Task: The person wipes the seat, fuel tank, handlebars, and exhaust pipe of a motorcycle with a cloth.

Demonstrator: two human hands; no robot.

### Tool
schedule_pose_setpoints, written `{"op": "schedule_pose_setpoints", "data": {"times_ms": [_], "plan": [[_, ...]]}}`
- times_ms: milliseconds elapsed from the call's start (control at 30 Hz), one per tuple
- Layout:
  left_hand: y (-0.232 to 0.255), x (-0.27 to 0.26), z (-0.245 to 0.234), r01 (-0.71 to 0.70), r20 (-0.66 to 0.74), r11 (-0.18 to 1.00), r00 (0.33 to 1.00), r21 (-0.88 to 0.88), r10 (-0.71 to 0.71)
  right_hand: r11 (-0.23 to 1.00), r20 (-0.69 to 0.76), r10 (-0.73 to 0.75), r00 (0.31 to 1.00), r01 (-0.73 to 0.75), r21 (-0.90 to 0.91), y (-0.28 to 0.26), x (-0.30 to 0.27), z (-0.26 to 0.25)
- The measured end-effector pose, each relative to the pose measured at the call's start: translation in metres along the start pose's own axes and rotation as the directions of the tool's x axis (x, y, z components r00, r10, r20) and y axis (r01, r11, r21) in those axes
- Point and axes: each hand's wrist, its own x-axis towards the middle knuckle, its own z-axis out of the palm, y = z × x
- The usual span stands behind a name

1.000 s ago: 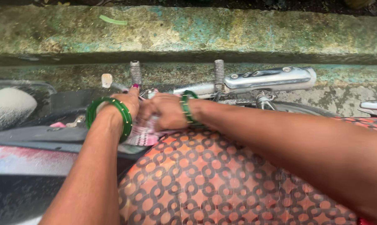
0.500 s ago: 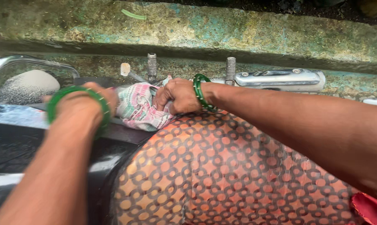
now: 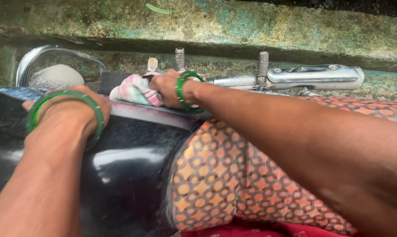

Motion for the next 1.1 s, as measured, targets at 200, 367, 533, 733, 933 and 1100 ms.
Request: {"op": "schedule_pose_setpoints", "data": {"times_ms": [200, 367, 533, 733, 933, 1100], "plan": [[-0.010, -0.027, -0.009, 0.111, -0.069, 0.788, 0.979, -0.606, -0.191, 0.968, -0.147, -0.233, 0.961, 0.216, -0.125, 0.018, -0.051, -0.008], [-0.053, -0.028, -0.004, 0.044, -0.223, 0.937, 0.966, -0.346, -0.127, 0.982, 0.077, 0.186, 0.980, -0.187, 0.010, -0.002, -0.088, -0.074], [-0.110, -0.011, 0.030, 0.125, -0.307, 0.846, 0.896, -0.518, -0.320, 0.890, -0.238, 0.239, 0.941, -0.115, 0.441, -0.056, -0.082, -0.085], [-0.148, 0.019, 0.088, -0.241, -0.788, 0.894, 0.591, -0.377, -0.173, 0.892, -0.265, 0.145, 0.953, -0.010, 0.453, -0.126, -0.049, -0.052], [-0.124, -0.005, 0.080, -0.264, -0.807, 0.835, 0.504, -0.483, -0.308, 0.901, -0.180, 0.174, 0.968, -0.083, 0.426, -0.191, 0.019, -0.063], [-0.107, -0.032, 0.067, -0.371, -0.727, 0.643, 0.505, -0.670, -0.466, 0.917, -0.314, 0.049, 0.948, 0.082, 0.390, -0.199, 0.039, -0.060]]}}
